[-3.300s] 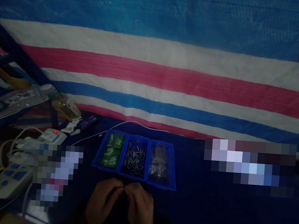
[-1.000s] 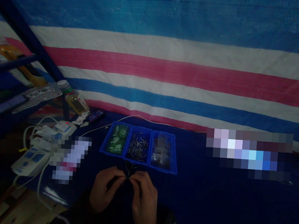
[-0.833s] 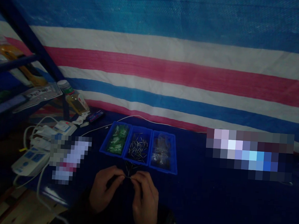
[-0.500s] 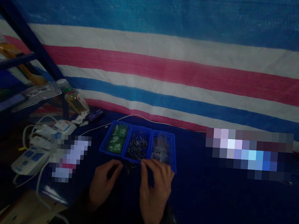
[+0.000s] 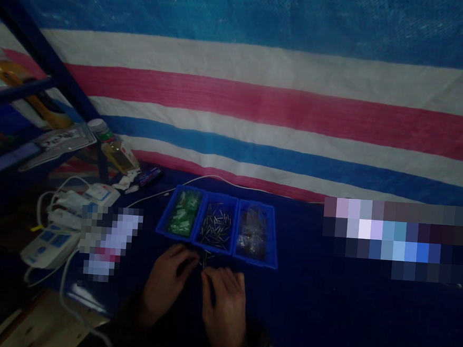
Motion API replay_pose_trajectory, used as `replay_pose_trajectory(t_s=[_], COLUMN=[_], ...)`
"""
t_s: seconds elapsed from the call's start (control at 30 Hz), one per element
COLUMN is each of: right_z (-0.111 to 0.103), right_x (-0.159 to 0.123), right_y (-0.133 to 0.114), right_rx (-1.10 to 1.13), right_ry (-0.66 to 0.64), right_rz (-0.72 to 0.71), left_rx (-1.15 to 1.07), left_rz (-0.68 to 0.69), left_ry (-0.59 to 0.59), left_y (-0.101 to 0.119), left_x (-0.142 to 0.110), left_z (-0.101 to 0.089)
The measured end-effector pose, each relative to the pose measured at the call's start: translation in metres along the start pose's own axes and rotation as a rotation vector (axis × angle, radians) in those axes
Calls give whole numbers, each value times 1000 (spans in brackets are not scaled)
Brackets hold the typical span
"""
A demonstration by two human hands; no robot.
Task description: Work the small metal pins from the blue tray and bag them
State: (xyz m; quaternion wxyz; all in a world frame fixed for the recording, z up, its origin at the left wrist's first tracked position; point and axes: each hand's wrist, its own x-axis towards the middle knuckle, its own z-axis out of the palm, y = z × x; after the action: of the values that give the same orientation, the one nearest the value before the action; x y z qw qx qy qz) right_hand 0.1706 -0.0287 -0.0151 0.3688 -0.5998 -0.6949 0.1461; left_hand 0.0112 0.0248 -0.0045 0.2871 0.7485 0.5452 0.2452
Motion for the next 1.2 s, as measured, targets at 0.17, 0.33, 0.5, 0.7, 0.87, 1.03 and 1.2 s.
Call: replay_pose_trajectory(t_s=[0.17, 0.33, 0.5, 0.7, 0.87, 1.03, 1.2], right_z=[0, 1, 1, -1, -3, -2, -2], right_x=[4, 5, 5, 5, 2, 2, 3], right_y=[3, 3, 2, 0, 1, 1, 0], right_rx=[-31, -36, -7, 51, 98, 130, 134], right_ry=[-11, 1, -10, -19, 65, 79, 74], right_rz=[60, 76, 37, 66, 106, 85, 59], left_rx=[20, -13, -44, -151, -200, -211, -218], left_rz=[17, 39, 73, 102, 77, 108, 135], left_ry=[15, 40, 49, 7, -25, -8, -31], left_y=[0, 0, 2, 7, 11, 12, 15], left_x=[-1, -1, -1, -2, -1, -2, -2], left_z=[1, 0, -2, -5, -7, -8, -8])
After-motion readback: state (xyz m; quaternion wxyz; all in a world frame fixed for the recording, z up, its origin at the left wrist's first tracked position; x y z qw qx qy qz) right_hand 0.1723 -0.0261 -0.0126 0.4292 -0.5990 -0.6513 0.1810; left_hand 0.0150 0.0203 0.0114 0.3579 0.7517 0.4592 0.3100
